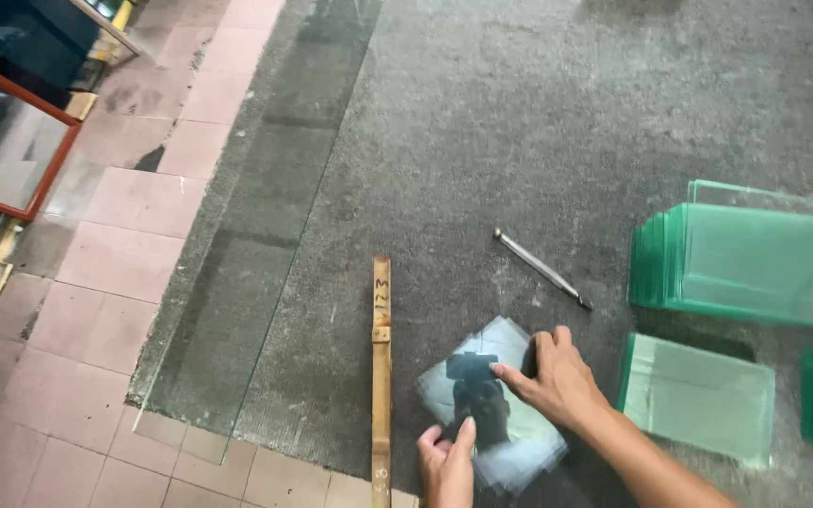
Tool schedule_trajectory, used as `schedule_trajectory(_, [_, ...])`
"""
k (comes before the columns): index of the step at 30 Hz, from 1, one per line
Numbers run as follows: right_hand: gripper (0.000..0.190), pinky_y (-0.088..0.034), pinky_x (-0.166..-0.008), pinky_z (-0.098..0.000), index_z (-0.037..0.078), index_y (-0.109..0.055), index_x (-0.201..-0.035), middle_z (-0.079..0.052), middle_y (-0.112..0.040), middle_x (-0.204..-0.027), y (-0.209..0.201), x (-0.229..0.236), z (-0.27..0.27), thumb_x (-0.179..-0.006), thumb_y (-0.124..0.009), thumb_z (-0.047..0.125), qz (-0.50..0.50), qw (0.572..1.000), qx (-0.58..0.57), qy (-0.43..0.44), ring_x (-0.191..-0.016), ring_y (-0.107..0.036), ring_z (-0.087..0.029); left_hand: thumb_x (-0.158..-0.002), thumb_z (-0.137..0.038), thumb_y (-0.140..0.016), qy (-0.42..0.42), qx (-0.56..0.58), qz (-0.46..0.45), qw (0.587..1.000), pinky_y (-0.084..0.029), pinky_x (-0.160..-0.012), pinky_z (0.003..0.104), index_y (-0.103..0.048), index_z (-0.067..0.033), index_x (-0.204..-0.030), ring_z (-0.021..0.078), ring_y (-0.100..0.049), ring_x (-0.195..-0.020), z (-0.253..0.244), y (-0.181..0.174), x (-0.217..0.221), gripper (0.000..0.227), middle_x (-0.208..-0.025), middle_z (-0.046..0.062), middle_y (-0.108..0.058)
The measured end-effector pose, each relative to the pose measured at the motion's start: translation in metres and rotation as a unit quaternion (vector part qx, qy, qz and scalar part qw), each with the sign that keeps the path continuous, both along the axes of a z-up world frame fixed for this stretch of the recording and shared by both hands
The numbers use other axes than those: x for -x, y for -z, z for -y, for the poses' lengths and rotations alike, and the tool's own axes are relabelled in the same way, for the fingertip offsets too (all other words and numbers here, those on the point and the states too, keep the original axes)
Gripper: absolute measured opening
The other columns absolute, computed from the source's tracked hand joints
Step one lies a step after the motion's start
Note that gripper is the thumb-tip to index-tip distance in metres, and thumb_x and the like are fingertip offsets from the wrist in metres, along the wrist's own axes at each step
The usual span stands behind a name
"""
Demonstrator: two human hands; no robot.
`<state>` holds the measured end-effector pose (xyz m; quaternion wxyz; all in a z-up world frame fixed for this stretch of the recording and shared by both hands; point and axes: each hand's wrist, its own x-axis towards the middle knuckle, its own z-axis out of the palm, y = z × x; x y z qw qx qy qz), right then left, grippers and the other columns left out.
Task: Cutting several small rectangular pieces of glass from a larger glass sheet using a glass cutter and a ruler.
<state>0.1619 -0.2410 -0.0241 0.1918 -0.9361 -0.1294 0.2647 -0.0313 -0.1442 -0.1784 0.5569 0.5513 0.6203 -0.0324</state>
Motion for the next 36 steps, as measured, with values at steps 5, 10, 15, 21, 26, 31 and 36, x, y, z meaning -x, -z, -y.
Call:
schedule_trajectory(5, [0.082,-0.051,-0.092,-0.0493,-0.003,-0.056,-0.112,-0.025,-0.051,-0.117,0.018,0.018,-0.021,-0.069,-0.083,0.062,0.045,0.999,0.019,-0.011,-0.106,-0.058,-0.042,-0.072,-0.046,-0.088,-0.014,0.048,-0.026,0.998,-0.052,-0.099,0.036,-0.05,0.0065,-0.133,0.0282,-0.066,-0.113,-0.009,-0.017,-0.019,0.089,-0.12,0.022,-0.068])
schedule_trajectory(10, [0.086,-0.049,-0.097,-0.0479,-0.003,-0.054,-0.111,-0.024,-0.053,-0.12,0.008,0.031,-0.026,-0.066,-0.086,0.063,0.022,0.997,0.076,0.011,-0.115,-0.053,-0.041,-0.074,-0.047,-0.083,-0.046,0.095,-0.002,0.994,-0.047,-0.105,0.039,-0.05,0.0066,-0.135,0.0303,-0.059,-0.127,-0.014,-0.065,-0.029,0.088,-0.139,0.025,-0.058])
schedule_trajectory(15, [0.08,-0.057,-0.091,-0.0434,-0.003,-0.067,-0.1,-0.019,-0.072,-0.103,-0.006,0.003,-0.024,-0.054,-0.093,0.056,-0.111,0.988,0.058,0.092,-0.103,-0.071,-0.031,-0.079,-0.045,-0.083,-0.049,0.133,0.038,0.989,-0.042,-0.111,0.041,-0.04,0.009,-0.14,0.0307,-0.05,-0.133,-0.013,-0.076,-0.054,0.093,-0.144,0.025,-0.048])
schedule_trajectory(21, [0.071,-0.056,-0.089,-0.0388,-0.002,-0.073,-0.108,-0.017,-0.079,-0.104,0.026,-0.004,0.003,-0.053,-0.099,0.034,-0.304,0.936,-0.089,0.152,-0.099,-0.073,-0.026,-0.076,-0.043,-0.084,-0.031,0.146,0.017,0.989,-0.046,-0.108,0.039,-0.05,0.0087,-0.135,0.0271,-0.057,-0.129,-0.018,-0.101,-0.062,0.085,-0.142,0.022,-0.056])
schedule_trajectory(26, [0.062,-0.057,-0.09,-0.0342,0.007,-0.073,-0.113,-0.007,-0.081,-0.1,-0.04,0.002,-0.016,-0.058,-0.096,0.024,-0.312,0.934,-0.13,0.112,-0.098,-0.075,-0.02,-0.072,-0.042,-0.082,-0.112,0.223,0.133,0.959,-0.052,-0.099,0.042,-0.058,0.0083,-0.133,0.0297,-0.065,-0.12,-0.019,-0.097,-0.062,0.083,-0.133,0.023,-0.067])
schedule_trajectory(31, [0.052,-0.054,-0.083,-0.0411,0.008,-0.072,-0.105,-0.013,-0.073,-0.086,-0.111,0.001,-0.041,-0.068,-0.091,0.04,-0.112,0.988,0.05,-0.09,-0.093,-0.071,-0.03,-0.075,-0.049,-0.073,-0.182,0.394,0.087,0.897,-0.048,-0.094,0.05,-0.044,-0.0133,-0.154,0.0336,-0.057,-0.119,-0.027,-0.103,-0.063,0.092,-0.134,0.017,-0.062])
schedule_trajectory(36, [0.047,-0.052,-0.074,-0.0503,0.009,-0.061,-0.105,-0.013,-0.068,-0.088,-0.077,0.015,-0.041,-0.069,-0.084,0.028,0.077,0.976,0.046,-0.199,-0.089,-0.067,-0.037,-0.047,-0.018,-0.097,0.105,-0.169,0.247,0.948,-0.034,-0.109,0.048,-0.005,-0.0095,-0.166,0.036,-0.042,-0.14,-0.047,-0.038,-0.021,0.15,-0.153,0.021,-0.036])
